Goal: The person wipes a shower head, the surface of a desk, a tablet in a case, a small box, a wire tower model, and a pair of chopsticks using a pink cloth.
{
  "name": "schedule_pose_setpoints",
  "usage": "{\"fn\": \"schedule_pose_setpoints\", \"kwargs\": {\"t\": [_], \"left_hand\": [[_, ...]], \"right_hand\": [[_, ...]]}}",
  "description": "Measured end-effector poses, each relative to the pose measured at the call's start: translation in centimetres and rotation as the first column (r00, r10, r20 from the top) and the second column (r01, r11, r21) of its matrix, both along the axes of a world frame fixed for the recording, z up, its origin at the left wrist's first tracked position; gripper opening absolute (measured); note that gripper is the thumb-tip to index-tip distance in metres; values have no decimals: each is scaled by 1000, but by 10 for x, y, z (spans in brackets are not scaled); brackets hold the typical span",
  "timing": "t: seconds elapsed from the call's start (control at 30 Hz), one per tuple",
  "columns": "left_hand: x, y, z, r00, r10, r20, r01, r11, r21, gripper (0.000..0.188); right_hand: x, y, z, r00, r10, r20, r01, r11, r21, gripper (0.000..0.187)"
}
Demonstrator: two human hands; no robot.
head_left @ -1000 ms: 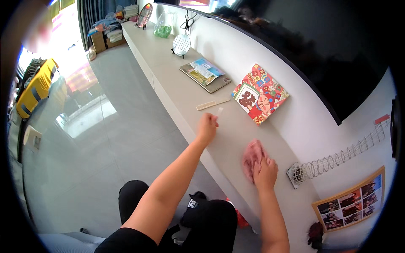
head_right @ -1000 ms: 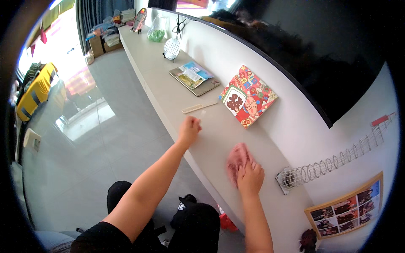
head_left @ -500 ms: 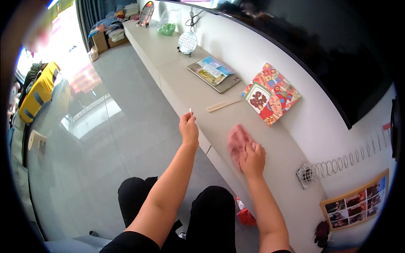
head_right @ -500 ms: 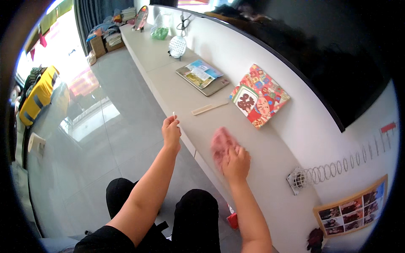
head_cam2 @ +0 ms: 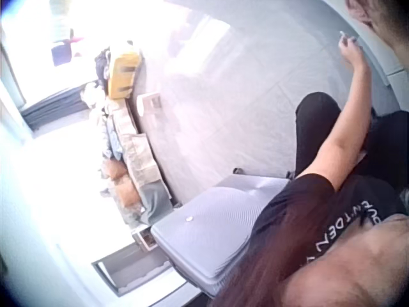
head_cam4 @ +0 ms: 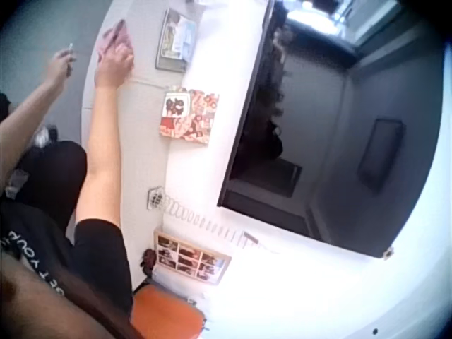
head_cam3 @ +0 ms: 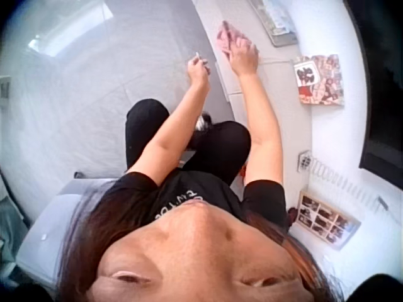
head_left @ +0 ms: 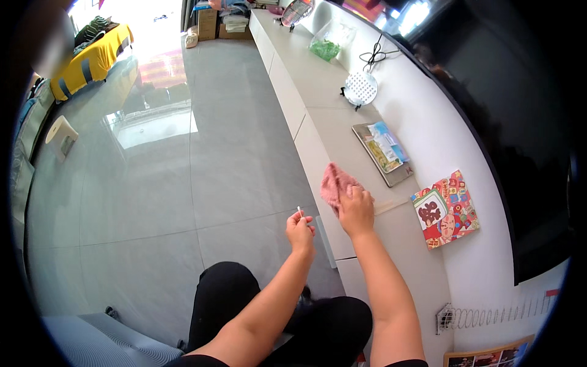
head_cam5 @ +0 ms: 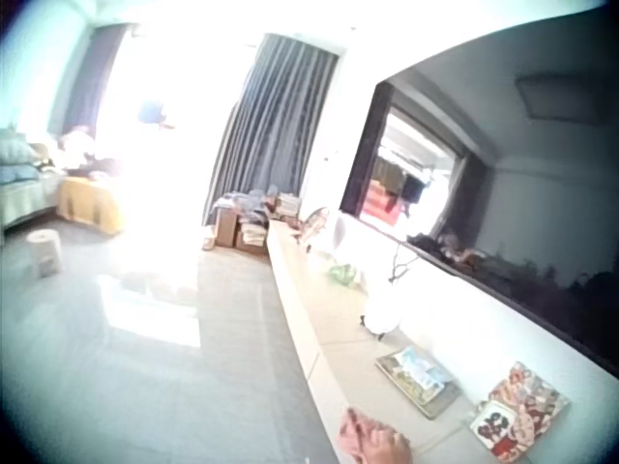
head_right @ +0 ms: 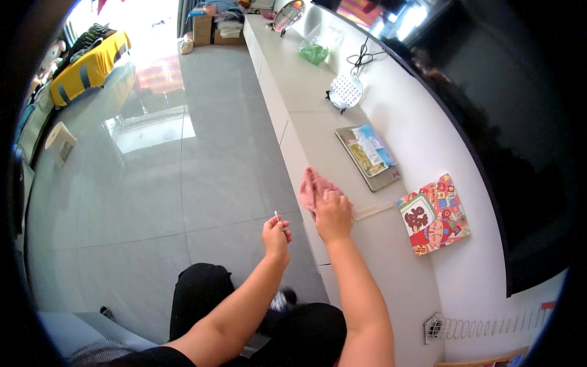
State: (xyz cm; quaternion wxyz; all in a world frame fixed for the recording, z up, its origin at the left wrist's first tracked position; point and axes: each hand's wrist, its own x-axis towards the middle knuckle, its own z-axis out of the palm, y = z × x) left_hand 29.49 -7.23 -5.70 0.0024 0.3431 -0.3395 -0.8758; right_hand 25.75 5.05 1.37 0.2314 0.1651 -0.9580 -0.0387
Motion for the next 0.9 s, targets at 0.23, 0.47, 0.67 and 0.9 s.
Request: {"fn": "schedule_pose_setpoints", "kwargs": {"t": [0.23,0.47,0.67,0.9], "left_hand": [[-41,-7,14,981,-168,-95,155,979,-133,24],[-100,-25,48,974,-84,-209,47,983,-175,23],[-145,-59,28,980,-137,-141,119,985,-126,26],[-199,-95,-5,997,-68,-33,68,998,-17,27]], "right_hand": [[41,11,9,984,143,105,-130,984,-124,32],[-11,1,6,994,110,26,-102,970,-223,31],[-110,-33,11,980,-58,192,114,949,-294,31],[-229,-91,15,939,-267,216,286,956,-62,51]]}}
